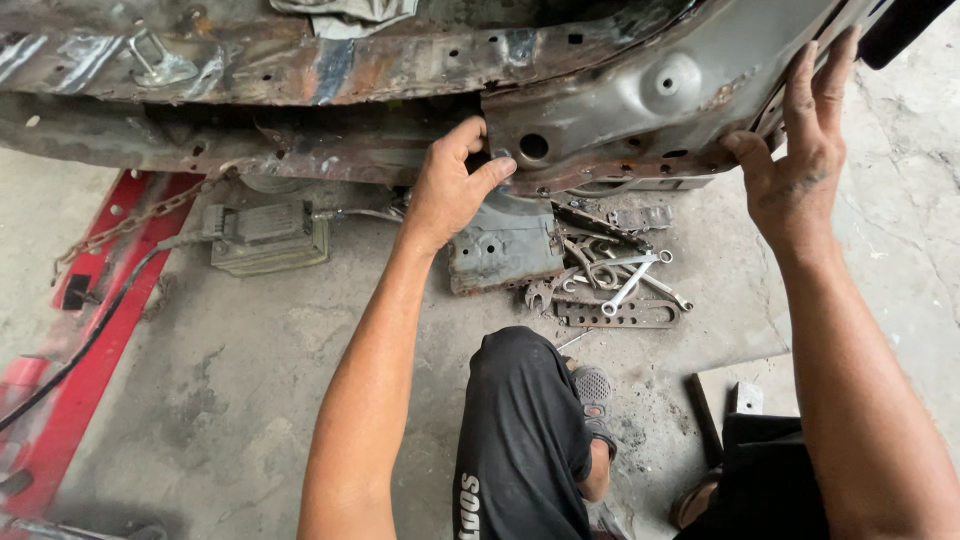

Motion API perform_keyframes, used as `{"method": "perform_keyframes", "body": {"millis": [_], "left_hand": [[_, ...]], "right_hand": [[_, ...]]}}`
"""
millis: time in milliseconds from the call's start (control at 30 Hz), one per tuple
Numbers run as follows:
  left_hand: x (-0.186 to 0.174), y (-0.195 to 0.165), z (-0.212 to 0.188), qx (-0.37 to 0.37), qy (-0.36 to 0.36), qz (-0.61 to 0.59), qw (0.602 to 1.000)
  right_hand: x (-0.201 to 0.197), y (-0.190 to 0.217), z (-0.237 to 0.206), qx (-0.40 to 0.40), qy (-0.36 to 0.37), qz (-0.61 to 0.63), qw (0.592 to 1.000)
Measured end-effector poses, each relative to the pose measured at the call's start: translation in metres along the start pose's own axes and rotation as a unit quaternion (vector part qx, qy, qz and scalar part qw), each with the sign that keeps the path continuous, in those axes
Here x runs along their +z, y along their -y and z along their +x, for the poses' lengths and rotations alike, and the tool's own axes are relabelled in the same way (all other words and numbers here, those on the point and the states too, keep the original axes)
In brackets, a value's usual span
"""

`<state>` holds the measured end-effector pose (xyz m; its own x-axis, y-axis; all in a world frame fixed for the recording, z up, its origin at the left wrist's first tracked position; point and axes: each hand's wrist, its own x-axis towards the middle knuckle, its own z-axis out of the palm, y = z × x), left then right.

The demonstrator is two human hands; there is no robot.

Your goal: The person sits on the floor and uses a hammer and metal block to shape a car body panel. They then fit the panel into the car's wheel arch and use a hammer and pliers to adjust its position.

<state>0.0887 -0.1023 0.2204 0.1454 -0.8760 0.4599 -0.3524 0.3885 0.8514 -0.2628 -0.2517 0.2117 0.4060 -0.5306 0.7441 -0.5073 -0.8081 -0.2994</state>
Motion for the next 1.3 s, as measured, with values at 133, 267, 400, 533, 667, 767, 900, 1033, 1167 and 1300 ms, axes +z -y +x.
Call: {"method": "perform_keyframes", "body": {"millis": [133, 267, 400, 533, 667, 767, 900, 1033, 1167, 1300], "left_hand": [[0.005, 0.008, 0.001, -0.008, -0.019, -0.007, 1.0], [0.006, 0.014, 0.0, 0.001, -0.025, -0.004, 1.0], [0.004, 0.014, 0.001, 0.022, -0.019, -0.012, 1.0], [0.004, 0.011, 0.001, 0.007, -0.025, -0.039, 0.999], [0.004, 0.012, 0.0, 0.015, -0.034, -0.009, 0.999], [0.004, 0.016, 0.0, 0.011, -0.027, -0.015, 0.999], [0.004, 0.021, 0.0, 0.006, -0.026, -0.026, 0.999], [0.004, 0.022, 0.0, 0.01, -0.02, -0.062, 0.998], [0.003, 0.021, -0.001, -0.001, -0.025, -0.052, 0.998], [0.002, 0.019, -0.001, 0.004, -0.015, -0.053, 0.998]], "right_hand": [[0.001, -0.002, 0.0, -0.012, -0.01, 0.005, 1.0], [0.003, -0.003, 0.001, -0.014, -0.011, 0.014, 1.0], [0.004, -0.004, 0.001, -0.014, -0.014, 0.017, 1.0], [0.004, -0.005, 0.0, -0.012, -0.011, 0.028, 0.999], [0.004, -0.007, -0.001, -0.021, -0.016, 0.024, 0.999], [0.004, -0.008, -0.001, -0.03, -0.02, 0.006, 0.999], [0.005, -0.008, -0.001, -0.011, -0.016, 0.012, 1.0], [0.005, -0.007, -0.002, -0.002, -0.014, 0.014, 1.0], [0.005, -0.005, -0.003, -0.009, -0.018, -0.001, 1.0], [0.004, -0.003, -0.003, 0.002, -0.013, -0.001, 1.0]]}}
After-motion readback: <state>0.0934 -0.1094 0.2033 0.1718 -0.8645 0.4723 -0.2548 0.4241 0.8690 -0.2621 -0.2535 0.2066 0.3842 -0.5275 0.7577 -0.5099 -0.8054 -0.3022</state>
